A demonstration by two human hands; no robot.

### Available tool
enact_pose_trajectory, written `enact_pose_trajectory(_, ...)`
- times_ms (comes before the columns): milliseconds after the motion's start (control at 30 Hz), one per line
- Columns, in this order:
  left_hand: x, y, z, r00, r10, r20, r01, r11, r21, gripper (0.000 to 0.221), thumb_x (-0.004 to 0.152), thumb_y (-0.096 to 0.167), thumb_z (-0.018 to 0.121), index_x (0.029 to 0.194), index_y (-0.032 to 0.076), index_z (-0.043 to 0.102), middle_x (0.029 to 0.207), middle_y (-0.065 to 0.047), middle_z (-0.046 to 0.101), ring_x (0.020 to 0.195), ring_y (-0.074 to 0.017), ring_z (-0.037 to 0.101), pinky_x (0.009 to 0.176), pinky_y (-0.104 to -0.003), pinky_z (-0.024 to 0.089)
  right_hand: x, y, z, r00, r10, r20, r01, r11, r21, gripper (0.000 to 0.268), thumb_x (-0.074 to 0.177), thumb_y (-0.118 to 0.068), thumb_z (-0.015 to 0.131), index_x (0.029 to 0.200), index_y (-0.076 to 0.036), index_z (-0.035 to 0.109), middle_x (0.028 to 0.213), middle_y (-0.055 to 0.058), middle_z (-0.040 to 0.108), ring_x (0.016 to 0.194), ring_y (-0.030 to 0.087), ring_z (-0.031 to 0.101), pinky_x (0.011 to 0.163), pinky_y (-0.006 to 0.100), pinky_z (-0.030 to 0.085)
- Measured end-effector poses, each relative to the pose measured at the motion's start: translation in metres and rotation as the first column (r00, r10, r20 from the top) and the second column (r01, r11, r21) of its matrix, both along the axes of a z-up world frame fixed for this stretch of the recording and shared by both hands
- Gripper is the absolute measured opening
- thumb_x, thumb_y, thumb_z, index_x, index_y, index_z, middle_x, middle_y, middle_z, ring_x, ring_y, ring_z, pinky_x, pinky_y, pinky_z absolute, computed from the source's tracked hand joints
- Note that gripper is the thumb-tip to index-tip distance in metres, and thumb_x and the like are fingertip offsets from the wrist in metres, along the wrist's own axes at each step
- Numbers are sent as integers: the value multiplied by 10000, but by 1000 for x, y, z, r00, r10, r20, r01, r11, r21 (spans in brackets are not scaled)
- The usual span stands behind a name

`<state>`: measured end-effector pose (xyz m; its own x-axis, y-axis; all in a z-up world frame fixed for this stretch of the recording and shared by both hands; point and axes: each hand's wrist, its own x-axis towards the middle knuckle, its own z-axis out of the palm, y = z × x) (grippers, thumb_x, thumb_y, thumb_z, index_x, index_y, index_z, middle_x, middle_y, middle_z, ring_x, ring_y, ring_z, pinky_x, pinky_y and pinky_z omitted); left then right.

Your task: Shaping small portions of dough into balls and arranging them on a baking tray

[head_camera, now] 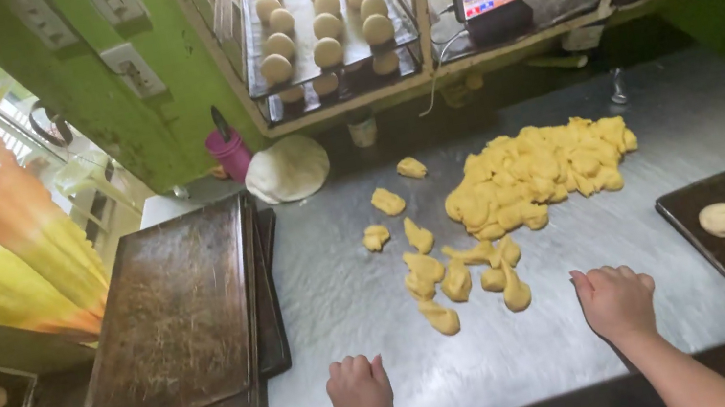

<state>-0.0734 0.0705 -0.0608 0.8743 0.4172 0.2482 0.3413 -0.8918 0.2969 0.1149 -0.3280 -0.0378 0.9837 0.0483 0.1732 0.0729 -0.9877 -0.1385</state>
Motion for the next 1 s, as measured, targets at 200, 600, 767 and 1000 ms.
enact_pose_trajectory(200, 48, 0, 6, 988, 147, 49, -153, 974, 166, 381, 939, 450, 593, 685, 170, 643, 720, -45, 601, 831, -267, 612, 710, -413, 505, 46, 22, 5, 992, 122, 20, -120, 989, -81, 546, 1071, -544, 392, 800, -200, 719, 812, 16, 713, 964, 245, 697, 934, 459, 461)
enact_pose_trajectory(600, 18, -31, 9, 934, 356, -18, -353, 931, 98, 444, 961, 404, 605, 654, 84, 637, 726, -109, 647, 771, -382, 609, 652, -552, 463, 35, -5, 10, 976, 123, -180, -116, 992, 46, 548, 1019, -478, 451, 666, -130, 686, 749, -25, 717, 904, 222, 664, 896, 417, 398)
enact_pose_trajectory(767, 44, -33, 24, 876, 481, -12, -481, 876, 24, 378, 928, 410, 591, 767, 83, 692, 831, -123, 699, 887, -391, 630, 727, -542, 485, 38, 10, 4, 963, 257, 77, -258, 966, 3, 469, 942, -437, 541, 619, -124, 673, 658, 3, 652, 776, 291, 634, 697, 455, 386)
enact_pose_trajectory(1000, -37, -18, -16, 998, 58, -35, -59, 998, -25, 308, 951, 381, 603, 817, 108, 550, 908, -132, 614, 864, -407, 555, 761, -564, 453, -2, -55, -18, 973, 50, -225, -27, 994, 104, 367, 965, -433, 561, 884, -101, 694, 987, 102, 664, 1038, 365, 610, 821, 566, 478)
